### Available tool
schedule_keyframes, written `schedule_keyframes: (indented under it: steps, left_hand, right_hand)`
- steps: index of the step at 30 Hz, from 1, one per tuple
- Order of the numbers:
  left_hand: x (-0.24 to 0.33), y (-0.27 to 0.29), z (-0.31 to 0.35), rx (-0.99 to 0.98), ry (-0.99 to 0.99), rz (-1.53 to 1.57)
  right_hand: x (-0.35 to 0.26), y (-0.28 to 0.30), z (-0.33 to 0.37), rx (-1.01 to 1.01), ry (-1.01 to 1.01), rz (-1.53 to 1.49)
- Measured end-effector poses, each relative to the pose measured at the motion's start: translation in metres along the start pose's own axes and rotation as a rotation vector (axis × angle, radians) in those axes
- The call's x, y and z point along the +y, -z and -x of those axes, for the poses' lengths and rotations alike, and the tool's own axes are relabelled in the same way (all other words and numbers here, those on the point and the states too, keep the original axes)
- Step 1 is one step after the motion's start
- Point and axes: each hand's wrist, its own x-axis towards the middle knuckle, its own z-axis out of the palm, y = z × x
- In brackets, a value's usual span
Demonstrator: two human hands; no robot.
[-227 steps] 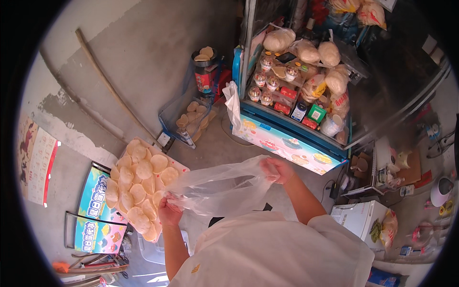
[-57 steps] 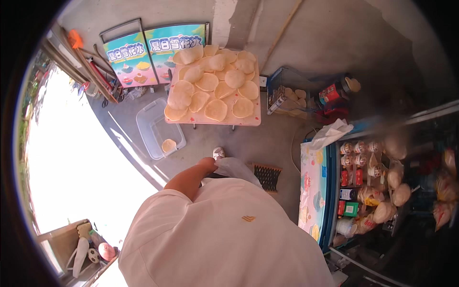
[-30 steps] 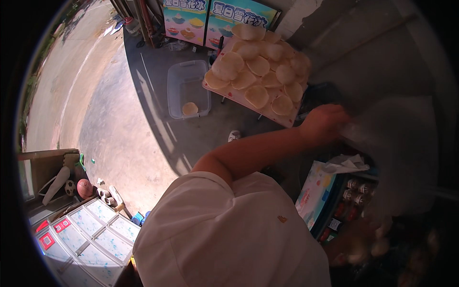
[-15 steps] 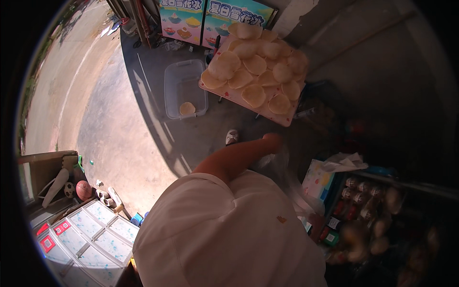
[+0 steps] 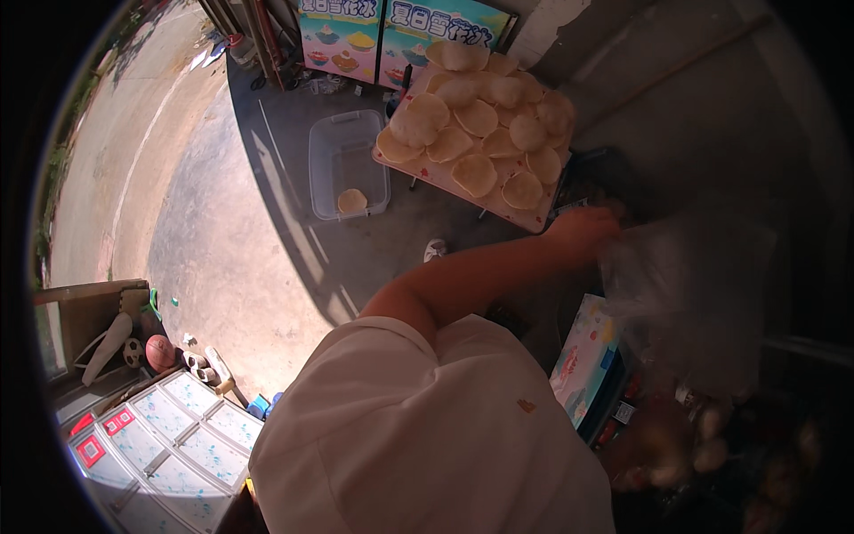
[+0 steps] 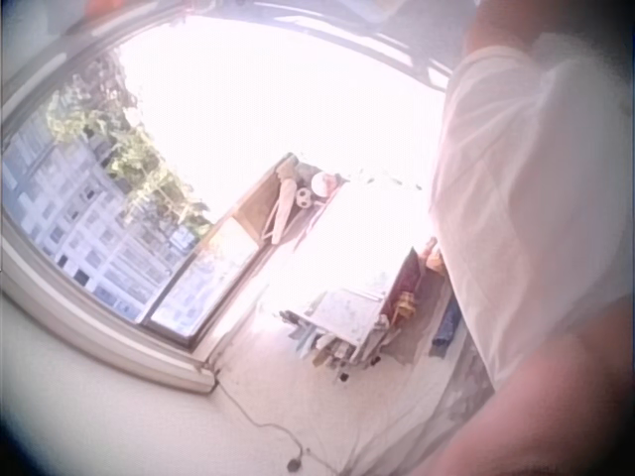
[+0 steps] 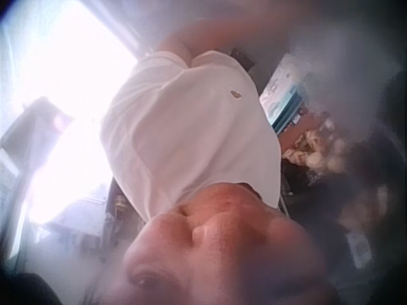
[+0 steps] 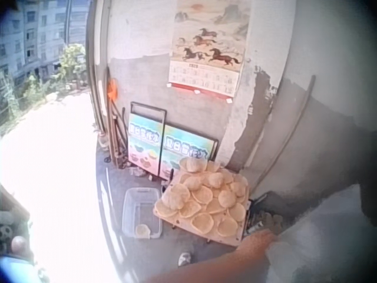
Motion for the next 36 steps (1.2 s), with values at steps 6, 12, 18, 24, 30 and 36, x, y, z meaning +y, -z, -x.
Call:
schedule_keyframes:
  steps: [6,12,18,24,30,36]
  left_hand:
    - [-0.06,-0.014,0.108,-0.695,0.618,-0.243]
    - [-0.079,-0.029,0.111,-0.784,0.666,-0.301]
    - [0.003,-0.018,0.008,-0.091,0.422,0.124]
    - [0.075,0.046,-0.054,0.365,-0.318,0.335]
    - [-0.019,0.005,0.021,-0.241,0.342,-0.046]
    - [-0.074,-0.001,0.128,-0.57,0.569,-0.193]
  right_hand:
    - [0.002,-0.021,0.021,-0.074,-0.038,-0.013]
    - [0.006,0.014,-0.002,0.042,-0.044,-0.002]
    - [0.002,0.033,-0.02,0.111,-0.024,0.016]
    - [-0.006,0.03,-0.025,0.107,-0.006,-0.006]
    - [-0.012,0.008,-0.025,0.029,0.024,-0.047]
    - [-0.022,-0.03,-0.003,-0.104,0.021,-0.073]
